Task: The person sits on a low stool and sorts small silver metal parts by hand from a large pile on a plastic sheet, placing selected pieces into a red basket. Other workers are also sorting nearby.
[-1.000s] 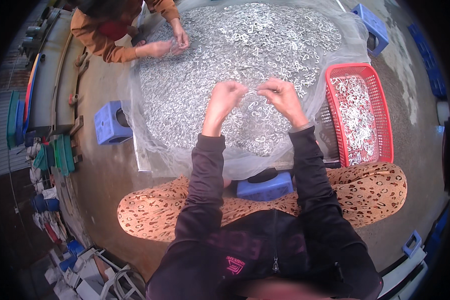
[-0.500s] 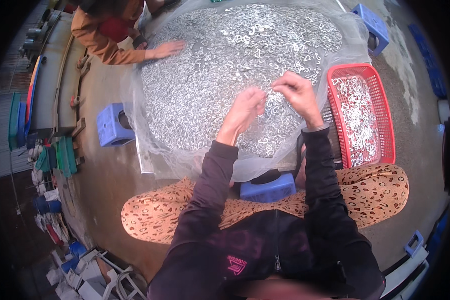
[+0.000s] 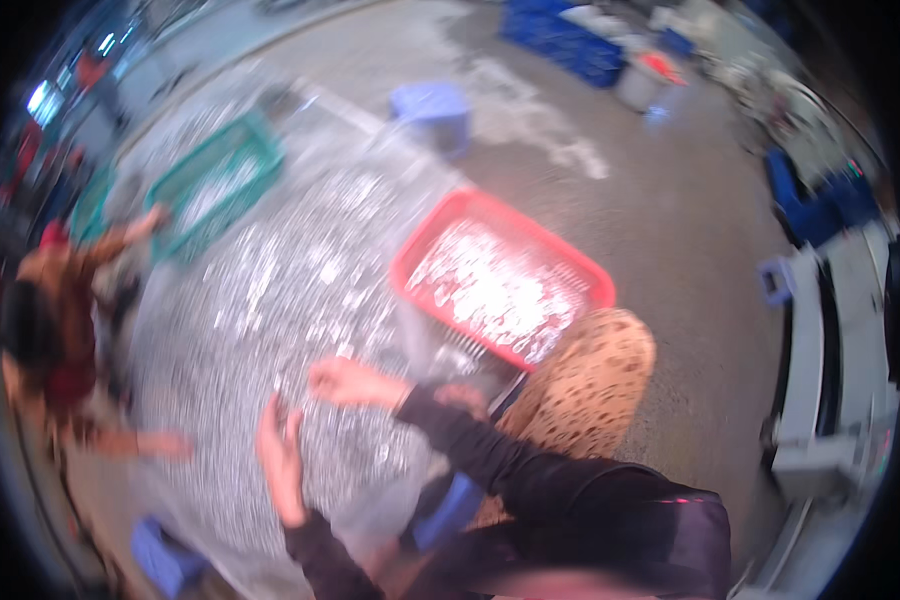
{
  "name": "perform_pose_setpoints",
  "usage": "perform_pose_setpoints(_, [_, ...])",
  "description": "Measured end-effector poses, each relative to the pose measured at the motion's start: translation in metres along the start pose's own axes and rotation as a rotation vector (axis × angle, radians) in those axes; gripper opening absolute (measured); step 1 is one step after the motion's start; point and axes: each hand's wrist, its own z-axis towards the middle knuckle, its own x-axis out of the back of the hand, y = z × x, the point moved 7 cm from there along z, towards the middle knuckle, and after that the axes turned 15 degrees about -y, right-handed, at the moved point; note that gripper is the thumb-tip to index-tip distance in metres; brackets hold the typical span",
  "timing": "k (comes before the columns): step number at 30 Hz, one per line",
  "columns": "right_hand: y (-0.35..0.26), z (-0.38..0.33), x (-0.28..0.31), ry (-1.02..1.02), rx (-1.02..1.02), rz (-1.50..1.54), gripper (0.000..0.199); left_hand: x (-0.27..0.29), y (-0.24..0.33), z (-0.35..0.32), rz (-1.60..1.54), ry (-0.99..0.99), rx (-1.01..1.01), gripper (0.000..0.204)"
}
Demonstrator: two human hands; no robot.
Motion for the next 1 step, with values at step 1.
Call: perform_pose_setpoints(1, [0.0075,-0.0103,0.0302,0.081,0.032,-0.027,0.022,-0.0108,0.0172,0.0228,-0.007,0.003,-0.134,0.033])
